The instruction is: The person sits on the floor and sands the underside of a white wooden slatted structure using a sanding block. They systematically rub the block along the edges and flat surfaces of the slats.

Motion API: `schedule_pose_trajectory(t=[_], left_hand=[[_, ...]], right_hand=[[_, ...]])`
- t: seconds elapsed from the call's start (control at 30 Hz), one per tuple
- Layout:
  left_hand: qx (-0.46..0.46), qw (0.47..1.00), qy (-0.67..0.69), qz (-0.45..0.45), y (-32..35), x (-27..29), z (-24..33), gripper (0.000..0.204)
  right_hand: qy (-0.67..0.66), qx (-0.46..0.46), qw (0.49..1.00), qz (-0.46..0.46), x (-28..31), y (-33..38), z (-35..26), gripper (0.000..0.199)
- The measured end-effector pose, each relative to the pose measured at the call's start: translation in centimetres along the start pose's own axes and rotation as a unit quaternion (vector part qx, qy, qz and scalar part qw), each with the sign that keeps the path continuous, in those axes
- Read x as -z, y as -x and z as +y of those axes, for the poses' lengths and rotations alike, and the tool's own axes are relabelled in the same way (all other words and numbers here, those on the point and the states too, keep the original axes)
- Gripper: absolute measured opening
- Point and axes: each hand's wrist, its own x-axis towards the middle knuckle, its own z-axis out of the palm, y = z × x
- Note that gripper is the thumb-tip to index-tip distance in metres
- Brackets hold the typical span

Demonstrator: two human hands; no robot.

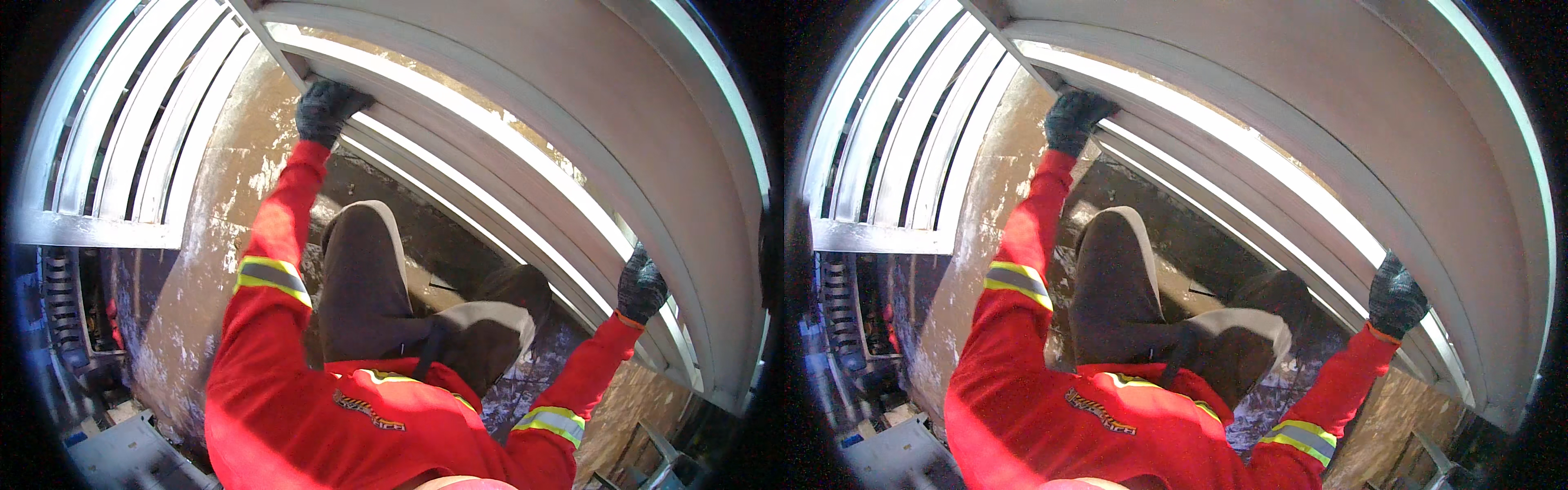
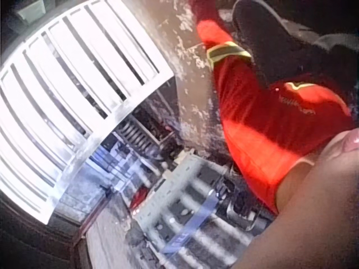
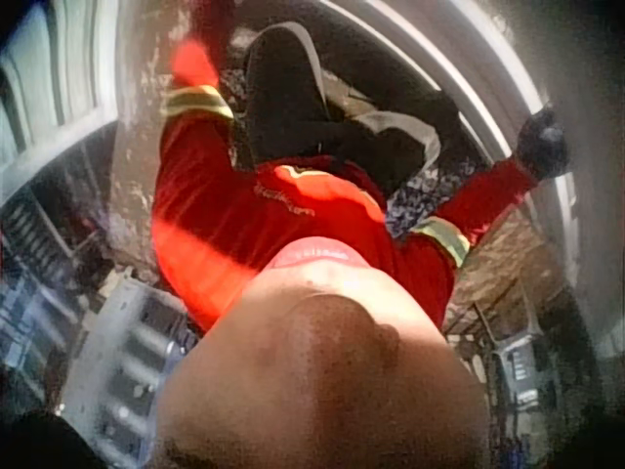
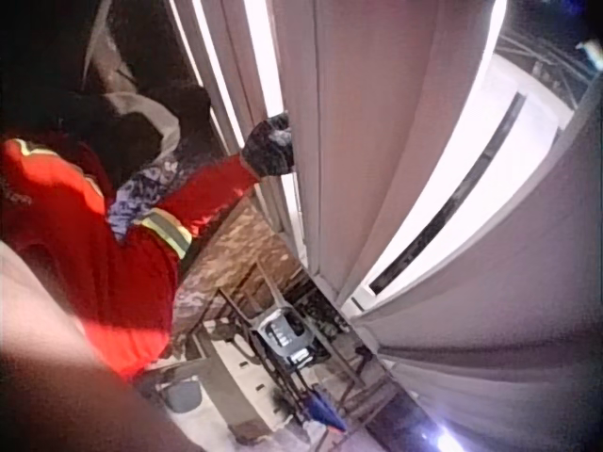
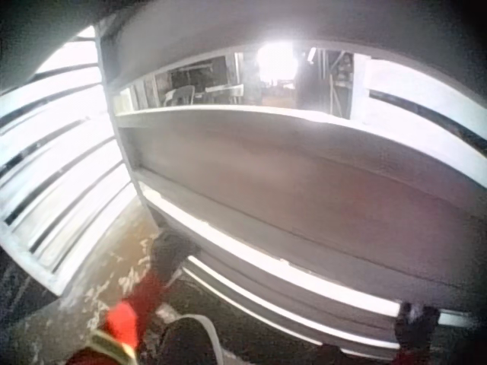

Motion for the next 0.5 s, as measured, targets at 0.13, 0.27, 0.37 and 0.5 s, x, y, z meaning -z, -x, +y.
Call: schedule_pose_trajectory(t=[0.13, 0.27, 0.37, 0.5], left_hand=[[-0.134, 0.989, -0.060, 0.036, 3.8, -3.5, 9.0, 0.023], [-0.151, 0.988, -0.013, -0.016, 1.8, -2.3, 6.5, 0.020], [-0.094, 0.994, 0.030, 0.055, 0.6, -0.1, -1.7, 0.015], [-0.047, 0.995, -0.071, -0.058, 2.6, -3.5, 3.2, 0.009]], right_hand=[[0.105, 0.007, 0.991, -0.084, -1.2, 1.5, 0.9, 0.028], [-0.013, 0.005, 1.000, 0.005, -0.2, 0.7, 0.9, 0.027], [0.045, 0.067, 0.995, 0.056, -1.5, 0.9, 1.4, 0.032], [0.128, 0.040, 0.991, 0.002, -3.1, 2.5, 2.3, 0.032]])
